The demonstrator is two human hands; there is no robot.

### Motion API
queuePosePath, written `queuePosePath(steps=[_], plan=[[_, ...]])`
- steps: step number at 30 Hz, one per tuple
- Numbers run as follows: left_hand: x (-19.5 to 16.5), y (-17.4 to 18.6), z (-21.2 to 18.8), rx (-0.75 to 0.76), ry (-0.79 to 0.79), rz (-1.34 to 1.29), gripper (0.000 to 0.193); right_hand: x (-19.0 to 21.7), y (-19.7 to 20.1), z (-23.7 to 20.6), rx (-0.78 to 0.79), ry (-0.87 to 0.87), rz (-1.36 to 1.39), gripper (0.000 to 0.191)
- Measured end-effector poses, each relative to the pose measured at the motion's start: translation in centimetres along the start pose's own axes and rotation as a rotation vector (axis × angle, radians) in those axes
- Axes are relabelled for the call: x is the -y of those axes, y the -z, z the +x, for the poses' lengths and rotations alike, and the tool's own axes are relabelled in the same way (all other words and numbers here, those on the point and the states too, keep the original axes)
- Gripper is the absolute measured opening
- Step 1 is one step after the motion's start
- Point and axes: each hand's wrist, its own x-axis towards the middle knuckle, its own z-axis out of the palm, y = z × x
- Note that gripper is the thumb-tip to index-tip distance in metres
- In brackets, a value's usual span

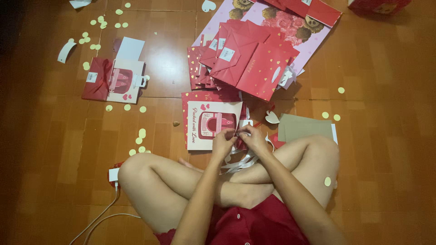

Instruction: The person sits on the floor and ties white ribbons around small red gift boxes. They repeatedly pick up a box, wrap the ribbon, and tie a bow, then place the finished box aside.

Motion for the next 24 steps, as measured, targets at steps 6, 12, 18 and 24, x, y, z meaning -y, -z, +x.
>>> queuePosePath(steps=[6, 12, 18, 24], plan=[[0.8, -0.4, 0.9, -0.012, -0.109, -0.119, 0.036, 0.0, -0.1, 0.3, 0.017, -0.217, -0.037, 0.021], [1.1, -0.7, 0.6, 0.008, 0.028, -0.25, 0.029, -0.5, -0.2, 0.4, -0.02, 0.074, 0.09, 0.022], [0.6, -0.9, 0.3, -0.121, -0.037, 0.06, 0.016, 0.7, -0.5, 0.3, -0.125, -0.134, -0.014, 0.061], [0.6, -0.4, 1.1, -0.049, 0.029, -0.464, 0.01, 0.0, -0.1, 0.5, -0.203, 0.024, -0.175, 0.055]])
